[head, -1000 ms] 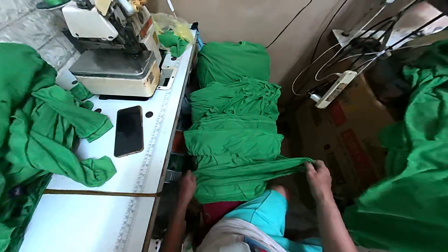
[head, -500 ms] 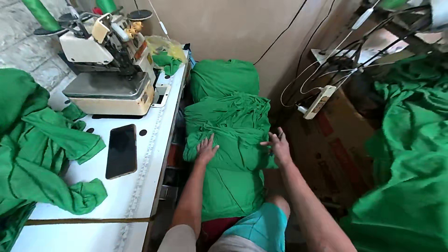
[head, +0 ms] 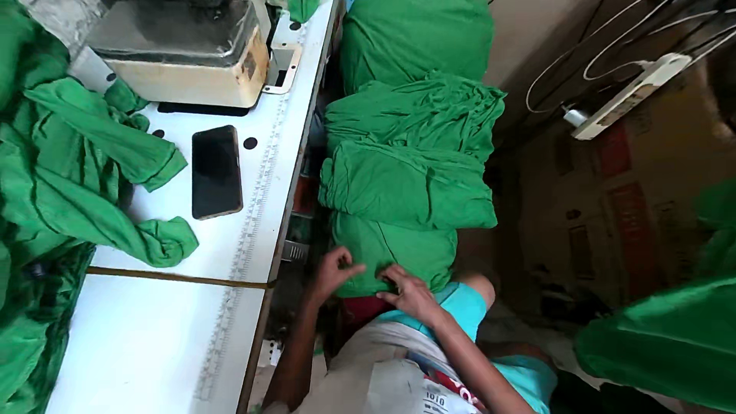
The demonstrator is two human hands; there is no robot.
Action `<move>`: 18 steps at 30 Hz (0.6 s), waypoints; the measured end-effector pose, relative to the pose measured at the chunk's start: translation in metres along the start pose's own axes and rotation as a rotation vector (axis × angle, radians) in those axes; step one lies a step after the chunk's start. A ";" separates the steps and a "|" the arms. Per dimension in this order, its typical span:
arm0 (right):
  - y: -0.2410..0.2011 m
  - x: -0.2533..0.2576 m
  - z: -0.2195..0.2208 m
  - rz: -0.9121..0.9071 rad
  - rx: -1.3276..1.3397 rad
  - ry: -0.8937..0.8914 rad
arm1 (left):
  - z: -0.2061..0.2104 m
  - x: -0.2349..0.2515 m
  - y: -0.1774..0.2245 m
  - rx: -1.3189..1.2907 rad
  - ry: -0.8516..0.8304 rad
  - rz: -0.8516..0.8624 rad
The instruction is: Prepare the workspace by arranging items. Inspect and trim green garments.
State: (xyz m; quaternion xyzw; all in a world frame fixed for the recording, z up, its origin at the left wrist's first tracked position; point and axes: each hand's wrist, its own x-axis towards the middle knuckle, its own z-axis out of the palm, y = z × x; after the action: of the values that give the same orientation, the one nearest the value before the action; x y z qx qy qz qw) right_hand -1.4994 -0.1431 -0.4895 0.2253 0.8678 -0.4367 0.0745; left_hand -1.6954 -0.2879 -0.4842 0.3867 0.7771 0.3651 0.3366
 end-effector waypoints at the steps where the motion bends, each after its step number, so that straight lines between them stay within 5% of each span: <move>1: -0.004 0.001 0.003 0.005 -0.104 -0.040 | 0.003 -0.014 -0.005 0.053 -0.097 -0.005; 8: 0.005 0.009 0.000 0.004 0.095 0.059 | 0.017 -0.053 -0.016 0.216 0.033 -0.012; 18: -0.013 -0.005 -0.028 -0.192 0.271 0.648 | 0.030 -0.014 0.010 0.245 0.372 -0.142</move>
State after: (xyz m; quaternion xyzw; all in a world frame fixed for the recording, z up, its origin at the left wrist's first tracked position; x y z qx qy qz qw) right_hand -1.4995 -0.1293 -0.4614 0.2772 0.7977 -0.4587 -0.2765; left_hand -1.6611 -0.2858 -0.4873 0.2948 0.8895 0.3085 0.1631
